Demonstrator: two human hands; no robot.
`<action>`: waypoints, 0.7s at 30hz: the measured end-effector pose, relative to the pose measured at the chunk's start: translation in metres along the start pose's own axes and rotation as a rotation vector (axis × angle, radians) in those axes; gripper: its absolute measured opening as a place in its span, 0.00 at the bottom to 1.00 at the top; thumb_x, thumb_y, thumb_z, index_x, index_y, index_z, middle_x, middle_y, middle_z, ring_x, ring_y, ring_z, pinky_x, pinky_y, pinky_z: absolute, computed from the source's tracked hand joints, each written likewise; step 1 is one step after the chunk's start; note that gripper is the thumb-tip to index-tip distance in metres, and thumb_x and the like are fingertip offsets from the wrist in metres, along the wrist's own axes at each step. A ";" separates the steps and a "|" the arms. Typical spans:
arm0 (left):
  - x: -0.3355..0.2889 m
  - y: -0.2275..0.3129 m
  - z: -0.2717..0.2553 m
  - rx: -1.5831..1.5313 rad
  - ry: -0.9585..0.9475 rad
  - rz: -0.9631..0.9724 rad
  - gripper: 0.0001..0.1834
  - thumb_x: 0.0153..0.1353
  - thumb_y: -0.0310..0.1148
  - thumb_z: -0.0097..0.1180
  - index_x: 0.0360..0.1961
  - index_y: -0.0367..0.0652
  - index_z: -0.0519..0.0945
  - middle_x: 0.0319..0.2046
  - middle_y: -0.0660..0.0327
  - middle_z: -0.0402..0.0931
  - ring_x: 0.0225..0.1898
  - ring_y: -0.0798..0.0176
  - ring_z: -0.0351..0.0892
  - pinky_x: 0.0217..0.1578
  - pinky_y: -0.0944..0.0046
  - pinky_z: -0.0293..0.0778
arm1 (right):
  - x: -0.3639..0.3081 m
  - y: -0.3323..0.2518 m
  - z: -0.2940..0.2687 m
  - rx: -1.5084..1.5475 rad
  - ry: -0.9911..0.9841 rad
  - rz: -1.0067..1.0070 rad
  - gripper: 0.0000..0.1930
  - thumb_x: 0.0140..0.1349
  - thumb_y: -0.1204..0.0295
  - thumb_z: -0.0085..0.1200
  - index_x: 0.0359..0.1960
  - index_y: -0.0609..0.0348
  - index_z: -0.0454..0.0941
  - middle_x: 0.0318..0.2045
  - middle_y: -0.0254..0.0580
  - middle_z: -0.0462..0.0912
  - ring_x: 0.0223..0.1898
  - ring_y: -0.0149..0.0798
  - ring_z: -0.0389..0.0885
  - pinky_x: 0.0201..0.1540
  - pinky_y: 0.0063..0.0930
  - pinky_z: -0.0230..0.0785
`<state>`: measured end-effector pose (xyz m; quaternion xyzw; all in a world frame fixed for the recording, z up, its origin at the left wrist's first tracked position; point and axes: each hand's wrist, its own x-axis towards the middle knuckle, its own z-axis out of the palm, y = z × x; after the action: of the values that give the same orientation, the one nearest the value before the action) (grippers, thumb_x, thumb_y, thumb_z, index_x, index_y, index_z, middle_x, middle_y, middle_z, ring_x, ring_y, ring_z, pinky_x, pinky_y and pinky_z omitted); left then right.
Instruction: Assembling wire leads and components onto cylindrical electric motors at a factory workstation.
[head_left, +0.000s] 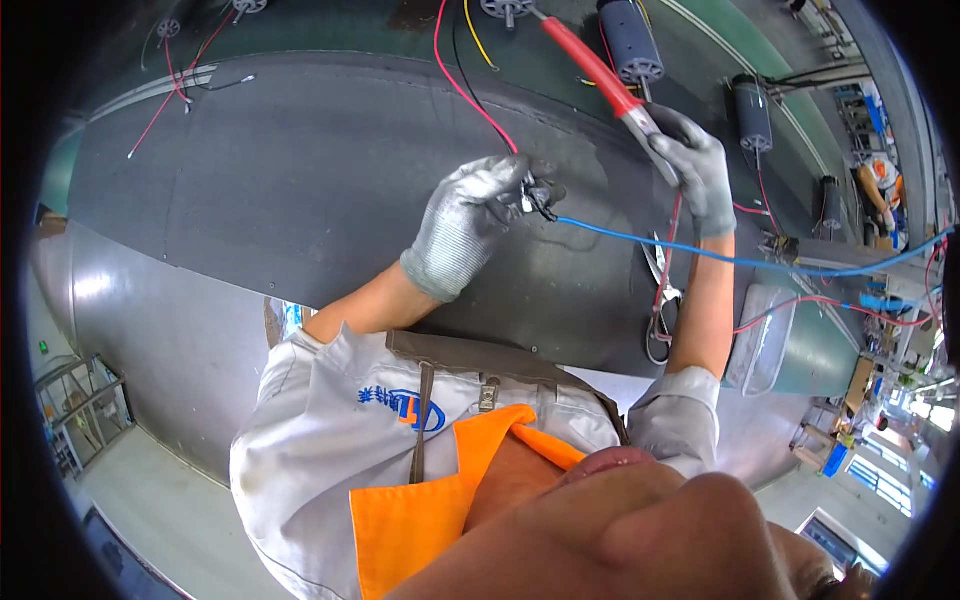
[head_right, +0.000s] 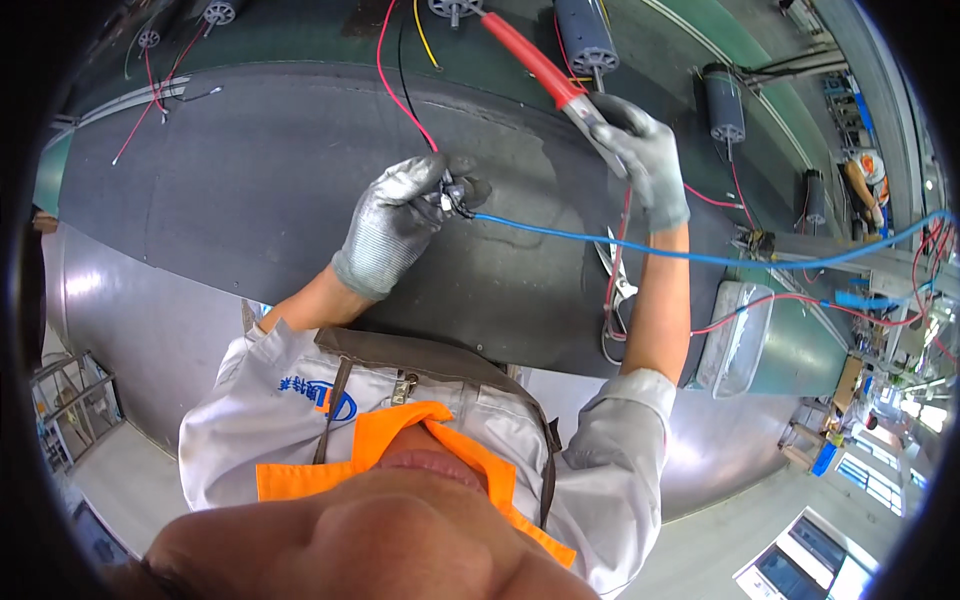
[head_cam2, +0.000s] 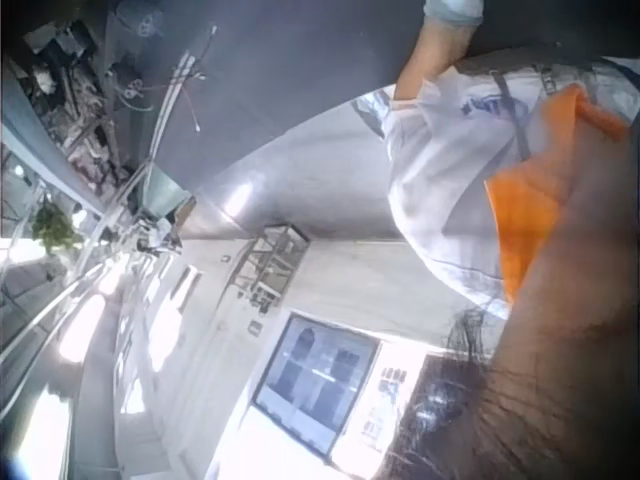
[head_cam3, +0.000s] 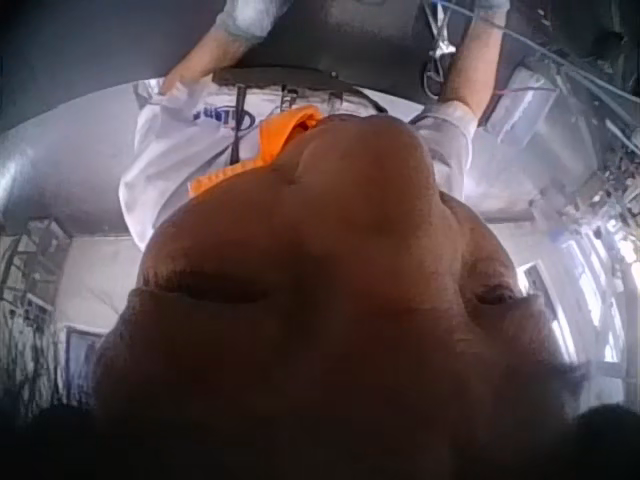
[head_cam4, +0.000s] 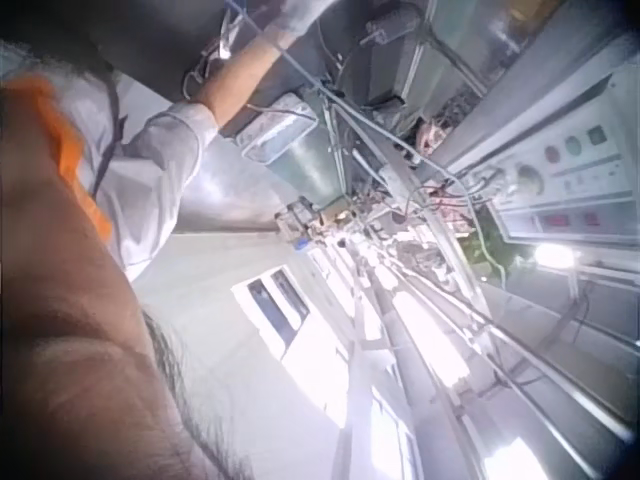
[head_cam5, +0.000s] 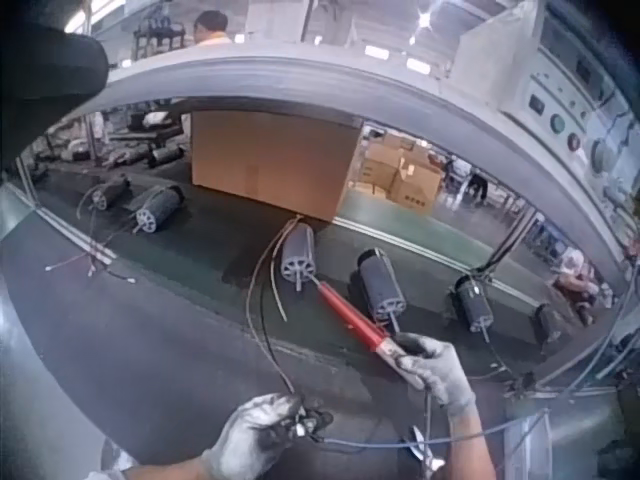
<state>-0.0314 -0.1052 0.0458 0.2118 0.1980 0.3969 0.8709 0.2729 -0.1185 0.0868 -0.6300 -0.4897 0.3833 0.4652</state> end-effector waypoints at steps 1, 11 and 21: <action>0.000 0.000 0.001 0.001 -0.001 0.013 0.13 0.70 0.31 0.54 0.46 0.31 0.78 0.45 0.50 0.83 0.44 0.56 0.84 0.52 0.57 0.76 | 0.021 0.004 0.004 -0.002 -0.038 -0.013 0.22 0.56 0.78 0.64 0.54 0.70 0.80 0.46 0.41 0.85 0.46 0.30 0.81 0.53 0.23 0.71; 0.009 -0.011 -0.015 -0.024 -0.019 -0.065 0.13 0.70 0.34 0.53 0.46 0.34 0.81 0.40 0.55 0.84 0.45 0.60 0.85 0.49 0.62 0.76 | 0.009 0.000 0.020 -0.629 0.106 -0.252 0.19 0.56 0.76 0.59 0.52 0.61 0.82 0.41 0.44 0.88 0.41 0.33 0.85 0.48 0.29 0.75; 0.019 -0.032 -0.016 -0.120 -0.147 -0.134 0.12 0.71 0.35 0.53 0.46 0.38 0.80 0.44 0.54 0.83 0.48 0.56 0.84 0.53 0.55 0.78 | -0.203 0.058 -0.109 -1.185 0.331 0.038 0.32 0.55 0.80 0.60 0.65 0.63 0.70 0.48 0.55 0.83 0.45 0.53 0.84 0.49 0.42 0.73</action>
<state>-0.0088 -0.1065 0.0118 0.1739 0.1231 0.3323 0.9188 0.3445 -0.3441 0.0667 -0.8411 -0.5296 -0.0487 0.0988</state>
